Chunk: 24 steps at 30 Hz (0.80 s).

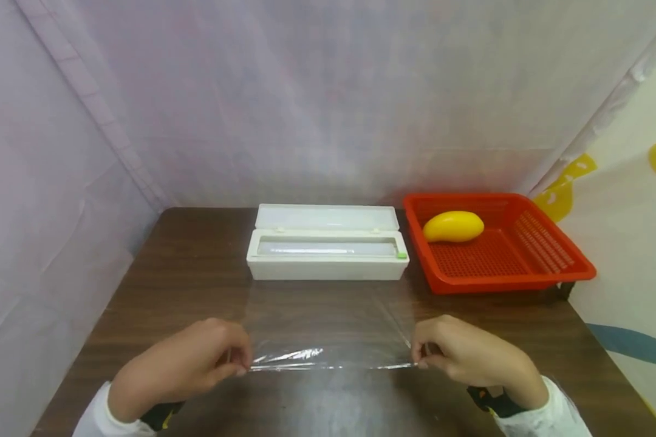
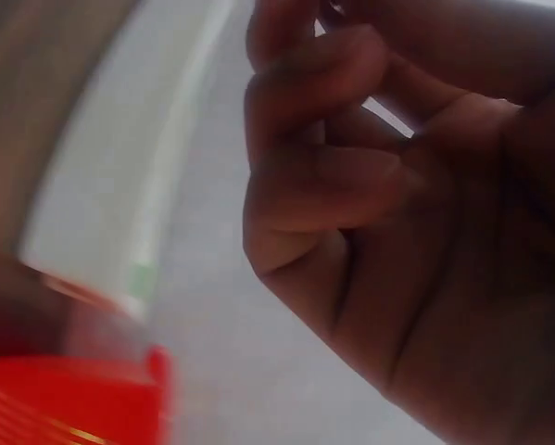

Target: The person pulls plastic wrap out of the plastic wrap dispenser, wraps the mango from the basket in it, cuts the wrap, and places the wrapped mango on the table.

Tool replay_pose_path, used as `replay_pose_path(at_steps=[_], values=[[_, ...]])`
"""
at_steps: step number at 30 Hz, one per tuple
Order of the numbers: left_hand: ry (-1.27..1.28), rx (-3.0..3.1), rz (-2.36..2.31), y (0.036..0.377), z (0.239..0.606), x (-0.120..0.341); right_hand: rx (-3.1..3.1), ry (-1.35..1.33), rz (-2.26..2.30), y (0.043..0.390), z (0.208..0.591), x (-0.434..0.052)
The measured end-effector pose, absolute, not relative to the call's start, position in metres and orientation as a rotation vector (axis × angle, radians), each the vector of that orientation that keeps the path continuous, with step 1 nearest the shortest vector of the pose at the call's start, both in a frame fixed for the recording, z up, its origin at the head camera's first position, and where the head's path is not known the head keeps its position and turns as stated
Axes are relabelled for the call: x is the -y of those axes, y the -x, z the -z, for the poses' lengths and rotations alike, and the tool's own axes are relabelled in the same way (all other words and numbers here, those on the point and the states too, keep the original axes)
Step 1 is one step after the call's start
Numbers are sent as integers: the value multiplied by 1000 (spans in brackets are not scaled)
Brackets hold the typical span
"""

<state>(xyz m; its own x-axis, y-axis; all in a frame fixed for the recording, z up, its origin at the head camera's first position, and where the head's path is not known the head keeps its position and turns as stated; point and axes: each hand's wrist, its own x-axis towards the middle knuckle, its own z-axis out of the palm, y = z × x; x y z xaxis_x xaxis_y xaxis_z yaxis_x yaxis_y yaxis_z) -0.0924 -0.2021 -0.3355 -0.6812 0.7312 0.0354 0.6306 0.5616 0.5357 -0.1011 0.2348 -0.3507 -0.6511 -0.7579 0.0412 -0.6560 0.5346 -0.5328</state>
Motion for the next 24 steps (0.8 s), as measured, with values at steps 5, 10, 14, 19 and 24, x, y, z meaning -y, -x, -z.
replay_pose_path(at_steps=[5, 10, 14, 19, 24], values=[[-1087, -2580, -720, 99, 363, 194, -2612, 1208, 656, 107, 376, -226], [-1035, -2554, -683, 104, 387, 186, -2579, 1101, 628, 109, 394, -224], [-997, -2563, -654, 106, 398, 185, -2558, 1047, 611, 113, 402, -223], [-999, -2594, -623, 109, 408, 182, -2561, 976, 601, 117, 409, -221], [-960, -2641, -594, 112, 415, 182, -2550, 951, 616, 117, 414, -217]])
